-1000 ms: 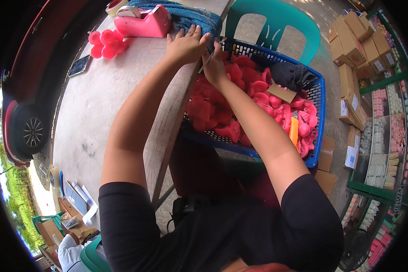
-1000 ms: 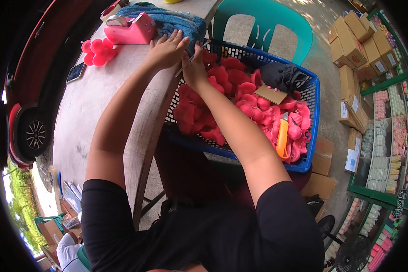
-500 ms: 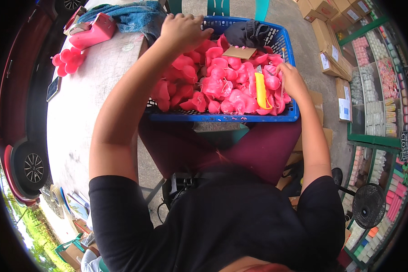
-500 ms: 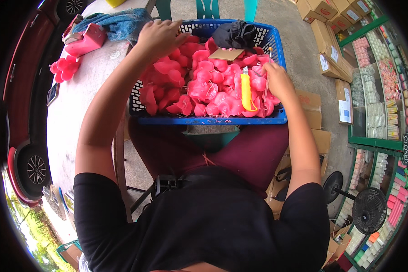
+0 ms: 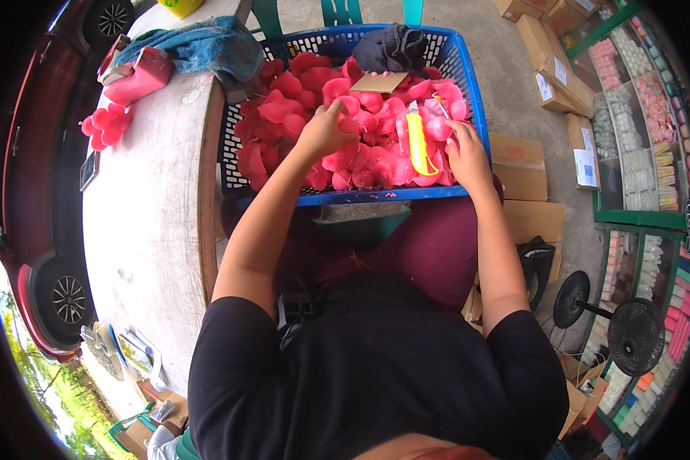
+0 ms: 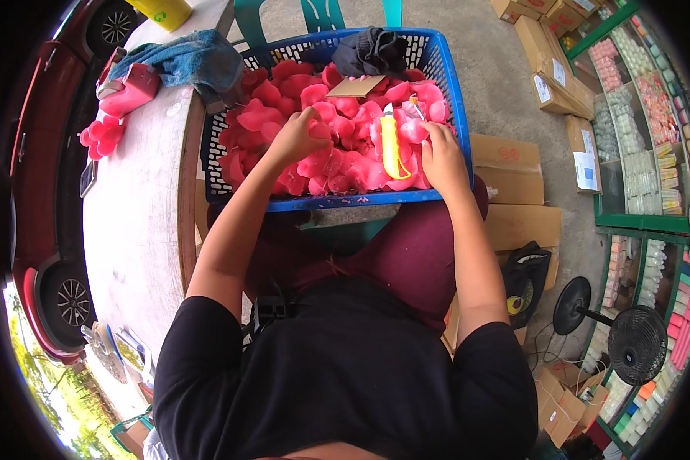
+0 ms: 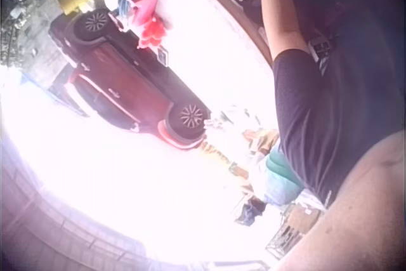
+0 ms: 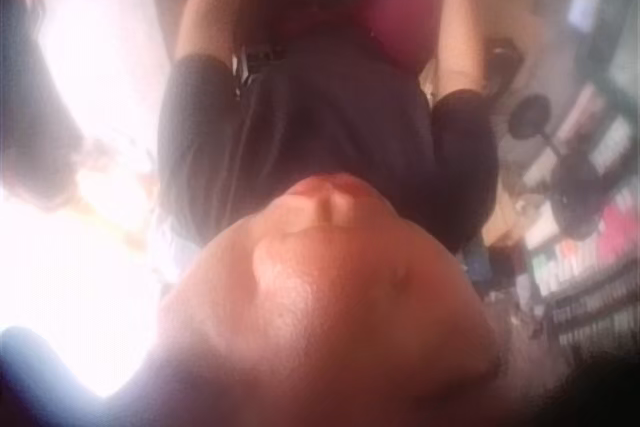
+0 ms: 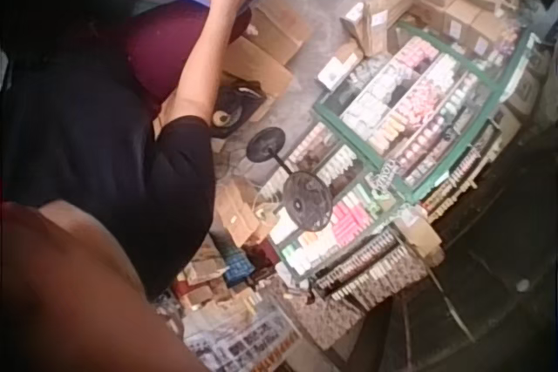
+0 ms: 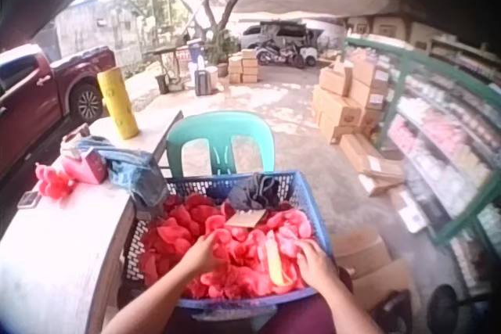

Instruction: The person trims the edges of pink flower-shaped candles using a small orange blade, then uses a thin white stick to adjust the wick. Finished candles are placed on a nearby table.

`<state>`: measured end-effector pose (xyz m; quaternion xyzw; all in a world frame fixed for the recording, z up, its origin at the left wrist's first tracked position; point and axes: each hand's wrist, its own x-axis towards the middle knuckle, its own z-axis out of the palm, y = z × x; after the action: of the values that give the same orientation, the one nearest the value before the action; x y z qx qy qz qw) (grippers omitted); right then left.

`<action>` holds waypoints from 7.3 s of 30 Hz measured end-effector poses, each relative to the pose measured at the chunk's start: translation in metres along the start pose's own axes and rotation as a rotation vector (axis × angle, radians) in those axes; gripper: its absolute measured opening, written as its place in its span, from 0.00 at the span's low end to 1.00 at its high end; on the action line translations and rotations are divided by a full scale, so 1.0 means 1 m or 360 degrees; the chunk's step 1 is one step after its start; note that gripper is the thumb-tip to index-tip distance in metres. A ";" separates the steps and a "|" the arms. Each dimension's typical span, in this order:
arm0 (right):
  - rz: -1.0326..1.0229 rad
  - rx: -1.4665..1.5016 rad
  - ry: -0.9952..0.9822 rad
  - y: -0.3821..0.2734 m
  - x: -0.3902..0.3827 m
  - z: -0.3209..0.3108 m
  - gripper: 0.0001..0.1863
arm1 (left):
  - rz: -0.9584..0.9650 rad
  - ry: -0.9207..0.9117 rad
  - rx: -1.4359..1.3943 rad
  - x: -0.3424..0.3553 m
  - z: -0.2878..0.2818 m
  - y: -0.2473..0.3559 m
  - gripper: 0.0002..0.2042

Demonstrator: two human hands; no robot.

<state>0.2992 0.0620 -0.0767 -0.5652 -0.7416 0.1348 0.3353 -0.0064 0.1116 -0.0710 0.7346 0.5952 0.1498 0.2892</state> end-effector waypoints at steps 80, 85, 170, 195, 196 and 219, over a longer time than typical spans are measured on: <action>0.1531 0.2399 -0.1068 -0.123 -0.035 0.044 0.18 | 0.0314 0.0799 -0.0334 -0.074 0.027 0.003 0.08; 0.1438 0.2216 -0.1025 -0.120 -0.035 0.043 0.17 | 0.0304 0.0756 -0.0395 -0.073 0.026 0.002 0.08; -0.0396 0.0024 -0.0045 -0.121 -0.048 0.032 0.19 | -0.0936 0.0246 -0.2556 -0.092 0.011 0.030 0.17; -0.0424 0.0027 0.0013 -0.110 -0.050 0.031 0.20 | -0.0920 0.0240 -0.2590 -0.092 0.014 0.030 0.18; -0.0428 0.0027 0.0021 -0.108 -0.050 0.034 0.20 | -0.0936 0.0216 -0.2576 -0.091 0.013 0.029 0.19; 0.0214 0.0489 -0.0241 -0.112 -0.051 0.027 0.17 | -0.0854 0.0487 -0.2785 -0.085 0.012 0.001 0.17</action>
<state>0.2053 -0.0165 -0.0491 -0.5438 -0.6959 0.3108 0.3513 -0.0202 0.0265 -0.0689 0.0646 0.4519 0.5690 0.6840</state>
